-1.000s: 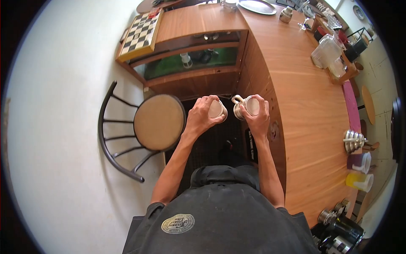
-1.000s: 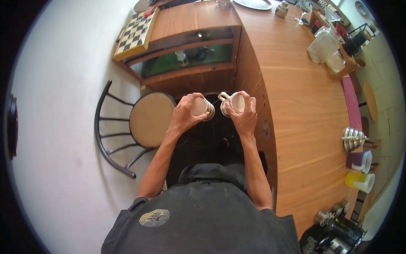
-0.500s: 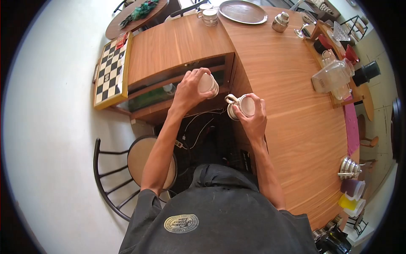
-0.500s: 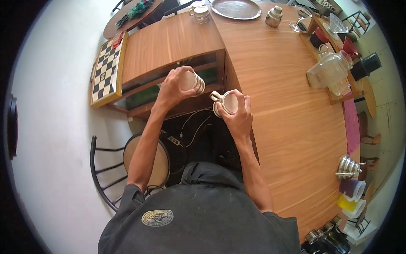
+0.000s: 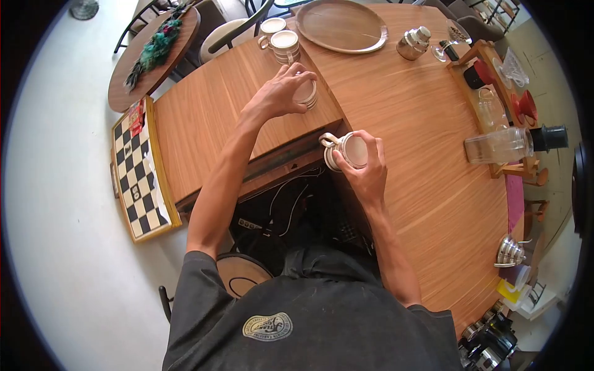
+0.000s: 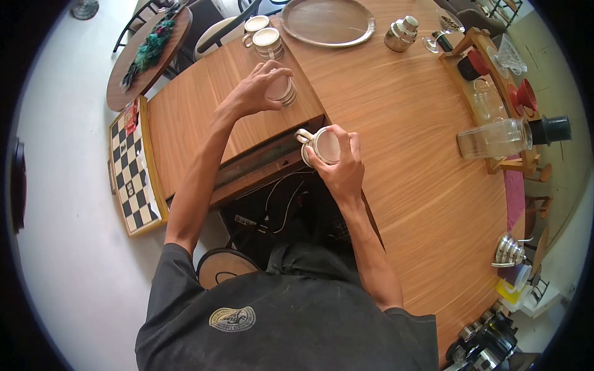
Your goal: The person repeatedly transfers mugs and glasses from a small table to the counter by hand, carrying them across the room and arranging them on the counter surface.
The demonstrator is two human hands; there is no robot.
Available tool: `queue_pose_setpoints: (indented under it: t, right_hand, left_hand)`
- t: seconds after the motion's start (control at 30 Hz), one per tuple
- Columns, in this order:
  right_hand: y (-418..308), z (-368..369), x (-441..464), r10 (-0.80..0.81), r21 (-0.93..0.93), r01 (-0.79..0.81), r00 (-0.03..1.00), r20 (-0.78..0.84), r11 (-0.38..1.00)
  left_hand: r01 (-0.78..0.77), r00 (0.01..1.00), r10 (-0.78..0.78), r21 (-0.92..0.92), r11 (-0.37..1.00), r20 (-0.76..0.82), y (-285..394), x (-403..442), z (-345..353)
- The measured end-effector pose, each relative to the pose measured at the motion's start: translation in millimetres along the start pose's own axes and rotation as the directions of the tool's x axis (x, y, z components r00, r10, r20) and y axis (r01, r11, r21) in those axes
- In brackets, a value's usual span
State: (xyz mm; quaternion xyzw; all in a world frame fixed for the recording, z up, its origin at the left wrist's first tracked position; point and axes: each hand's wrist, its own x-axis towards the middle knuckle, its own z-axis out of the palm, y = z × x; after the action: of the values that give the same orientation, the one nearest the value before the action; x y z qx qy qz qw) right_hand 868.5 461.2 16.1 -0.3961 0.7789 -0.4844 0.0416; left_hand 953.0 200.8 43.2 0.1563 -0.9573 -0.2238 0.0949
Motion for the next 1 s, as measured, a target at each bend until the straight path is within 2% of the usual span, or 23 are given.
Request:
queue_pose_setpoints:
  t: [0.07, 0.2, 0.53, 0.83, 1.0]
  right_hand:
    - [-0.2, 12.1, 12.1, -0.046, -0.020, 0.045, 0.999, -0.009, 0.999]
    - [-3.2, 28.5, 31.9, -0.009, -0.036, 0.009, 1.000, 0.004, 0.999]
    - [2.0, 56.4, 64.3, -0.007, -0.082, 0.009, 1.000, 0.014, 0.997]
    - [-1.2, 76.5, 96.4, -0.062, -0.124, 0.072, 0.994, 0.088, 0.990]
    - [4.4, 85.2, 105.1, -0.098, -0.121, 0.114, 0.987, 0.128, 0.986]
  left_hand:
    - [-0.009, 0.999, 0.010, -0.012, 1.000, 0.036, -14.7, 15.4, 0.4]
    - [0.007, 0.994, -0.004, -0.025, 1.000, 0.112, -28.1, 32.1, 0.5]
    - [-0.004, 0.986, 0.007, -0.023, 1.000, 0.168, -53.5, 58.7, 1.3]
    - [-0.034, 0.994, 0.037, -0.028, 0.999, 0.106, -63.1, 63.3, 2.0]
    - [-0.040, 0.999, 0.040, -0.099, 0.994, -0.006, -65.1, 45.2, -3.2]
